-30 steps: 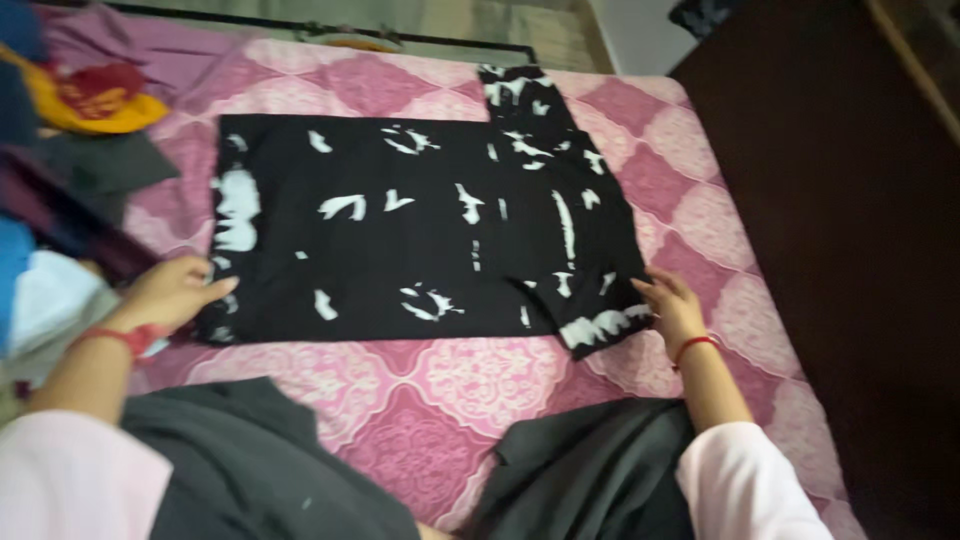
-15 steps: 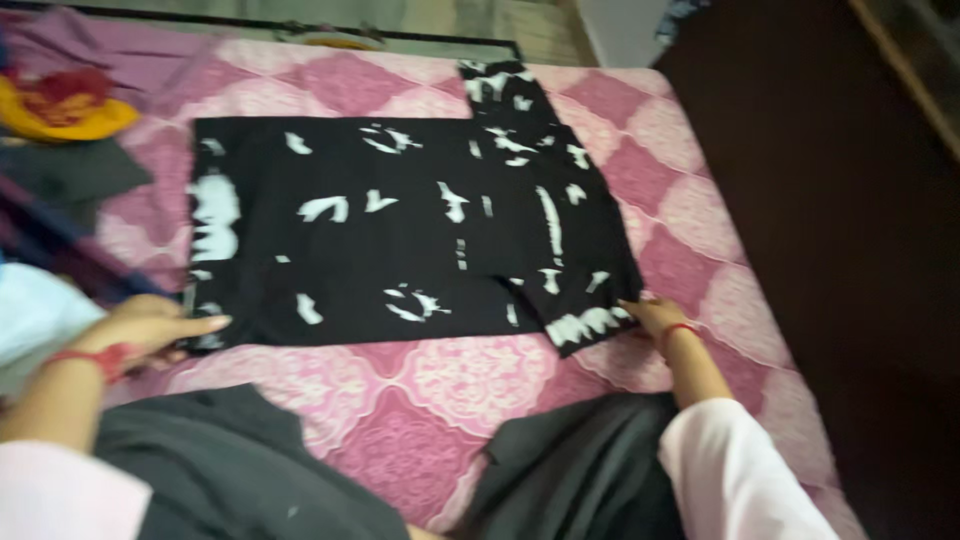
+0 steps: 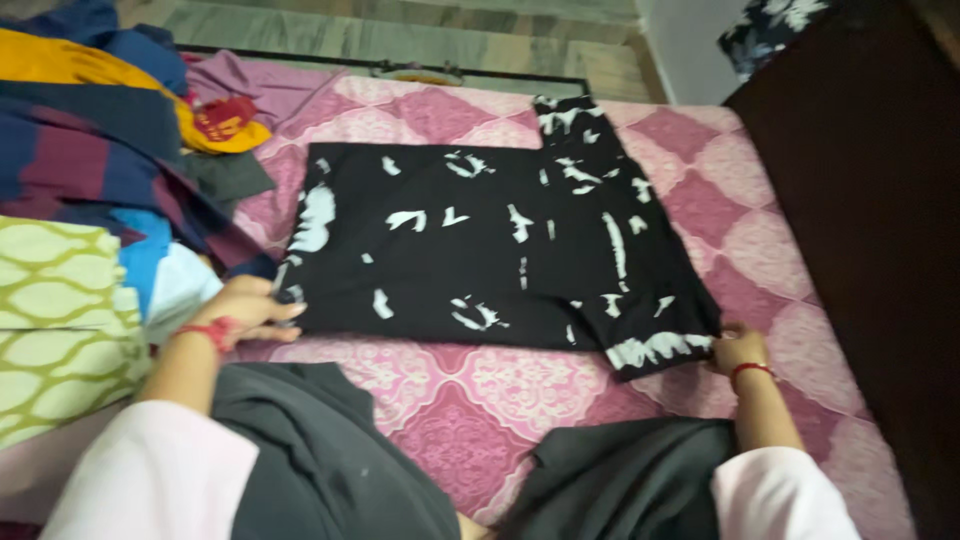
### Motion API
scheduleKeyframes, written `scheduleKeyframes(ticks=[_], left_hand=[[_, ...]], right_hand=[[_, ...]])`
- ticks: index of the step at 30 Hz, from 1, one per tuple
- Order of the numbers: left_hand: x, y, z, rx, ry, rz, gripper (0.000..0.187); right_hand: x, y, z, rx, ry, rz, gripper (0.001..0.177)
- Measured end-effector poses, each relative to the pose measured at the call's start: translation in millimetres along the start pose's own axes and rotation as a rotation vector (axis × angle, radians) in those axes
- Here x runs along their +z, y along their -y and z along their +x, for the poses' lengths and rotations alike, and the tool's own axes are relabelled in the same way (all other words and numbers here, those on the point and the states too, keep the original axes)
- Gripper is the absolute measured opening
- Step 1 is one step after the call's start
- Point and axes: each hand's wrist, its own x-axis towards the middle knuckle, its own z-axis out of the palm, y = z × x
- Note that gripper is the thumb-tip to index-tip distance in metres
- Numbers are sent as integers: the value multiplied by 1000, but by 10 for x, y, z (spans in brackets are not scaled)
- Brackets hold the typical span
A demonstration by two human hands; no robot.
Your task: The person picks up a black shirt from a pile, spreads it on a bed, and folds it into a square before picking up a patterned yellow shirt and folding it.
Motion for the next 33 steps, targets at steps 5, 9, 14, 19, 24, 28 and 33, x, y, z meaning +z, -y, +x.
scheduleKeyframes(ticks=[5, 9, 14, 19, 24, 28, 33], left_hand=[[-272, 381, 144, -108, 89, 214, 22], [-144, 255, 39, -78, -49, 1195, 46], [97, -128, -494, -68, -379, 1317, 65], [645, -392, -818, 392, -588, 1138, 45], [2074, -434, -1013, 594, -169, 706, 36], [3310, -234, -922, 251, 279, 332, 32], [4193, -15, -868, 58, 321, 219, 46]], right_hand=[[-205, -88, -252, 207, 166, 40, 40], [-211, -129, -365, 275, 286, -194, 38], [-140, 80, -573, -163, 86, -378, 47], [-35, 352, -773, -237, 361, -344, 49], [-9, 474, -796, -89, 406, -385, 56], [31, 427, -745, -116, 414, -377, 45], [18, 341, -660, -88, 389, -235, 31]])
